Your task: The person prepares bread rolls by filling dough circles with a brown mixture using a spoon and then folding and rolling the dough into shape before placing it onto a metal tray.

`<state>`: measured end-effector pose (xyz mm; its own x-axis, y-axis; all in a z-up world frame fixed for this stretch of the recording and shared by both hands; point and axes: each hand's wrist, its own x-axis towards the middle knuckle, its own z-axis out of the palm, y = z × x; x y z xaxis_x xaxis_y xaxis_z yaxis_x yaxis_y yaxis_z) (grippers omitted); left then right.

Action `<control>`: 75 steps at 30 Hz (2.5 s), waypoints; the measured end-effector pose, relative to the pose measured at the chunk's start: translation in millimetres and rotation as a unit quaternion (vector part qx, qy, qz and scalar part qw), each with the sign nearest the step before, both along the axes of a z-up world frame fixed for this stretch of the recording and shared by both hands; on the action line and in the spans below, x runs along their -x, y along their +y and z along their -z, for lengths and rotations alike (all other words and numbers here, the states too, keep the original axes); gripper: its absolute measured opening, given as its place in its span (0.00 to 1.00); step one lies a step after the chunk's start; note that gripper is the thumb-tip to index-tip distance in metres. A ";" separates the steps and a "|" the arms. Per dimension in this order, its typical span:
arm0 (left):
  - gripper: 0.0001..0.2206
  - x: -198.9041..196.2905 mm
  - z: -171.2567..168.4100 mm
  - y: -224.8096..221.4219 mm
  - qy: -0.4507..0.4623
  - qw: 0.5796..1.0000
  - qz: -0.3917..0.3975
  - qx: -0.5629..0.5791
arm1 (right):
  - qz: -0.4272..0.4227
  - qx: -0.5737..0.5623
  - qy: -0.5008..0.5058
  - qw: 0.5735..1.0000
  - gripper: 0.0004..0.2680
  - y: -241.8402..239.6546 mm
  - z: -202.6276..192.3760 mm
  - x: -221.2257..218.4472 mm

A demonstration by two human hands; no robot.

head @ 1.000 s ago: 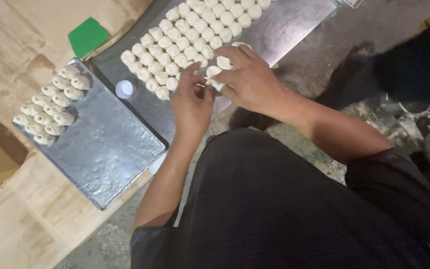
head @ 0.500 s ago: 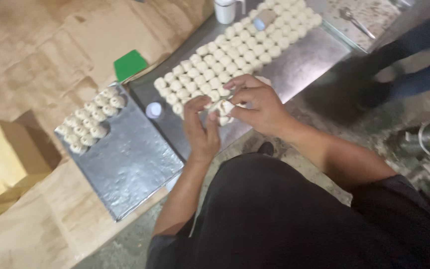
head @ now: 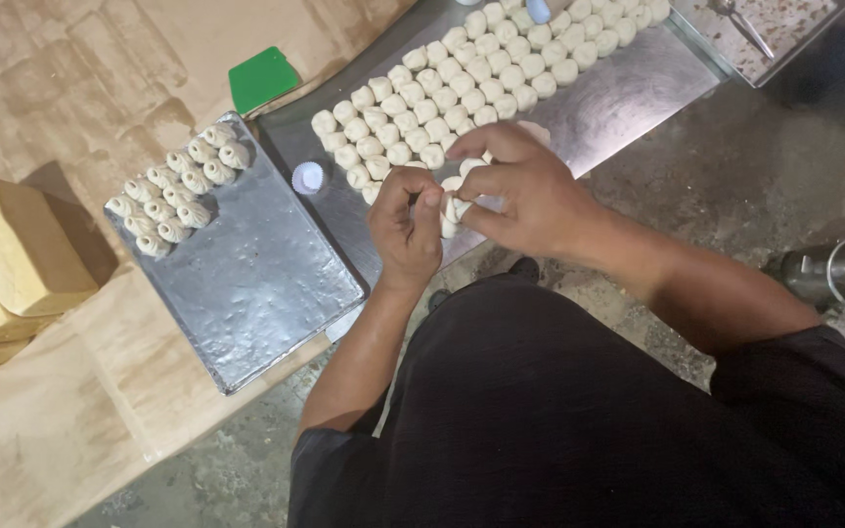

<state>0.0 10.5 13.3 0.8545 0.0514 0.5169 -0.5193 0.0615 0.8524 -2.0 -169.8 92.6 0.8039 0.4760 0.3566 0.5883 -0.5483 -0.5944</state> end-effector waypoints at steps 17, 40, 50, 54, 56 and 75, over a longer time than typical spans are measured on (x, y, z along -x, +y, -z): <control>0.08 1.0 -23.1 2.6 -0.075 0.988 -0.101 -0.088 | 0.012 -0.021 -0.167 0.986 0.10 2.9 -28.3 7.7; 0.12 -8.3 -43.1 20.5 -0.226 0.949 -0.107 -0.190 | 0.015 0.075 -0.246 0.966 0.05 8.5 -53.1 16.3; 0.19 -6.7 -61.0 17.9 -0.281 0.952 -0.083 -0.090 | -0.059 -0.127 -0.016 0.990 0.07 0.8 -53.9 9.5; 0.18 -1.0 -65.1 22.6 -0.223 0.966 -0.043 -0.125 | -0.043 0.052 -0.241 0.968 0.04 2.4 -64.1 15.6; 0.18 2.6 -69.2 22.1 -0.196 0.975 -0.017 -0.102 | -0.027 0.065 -0.297 0.952 0.05 2.5 -69.9 21.8; 0.15 15.5 -77.6 19.5 -0.154 0.984 -0.012 -0.089 | -0.035 0.007 -0.240 0.970 0.05 4.5 -77.6 29.9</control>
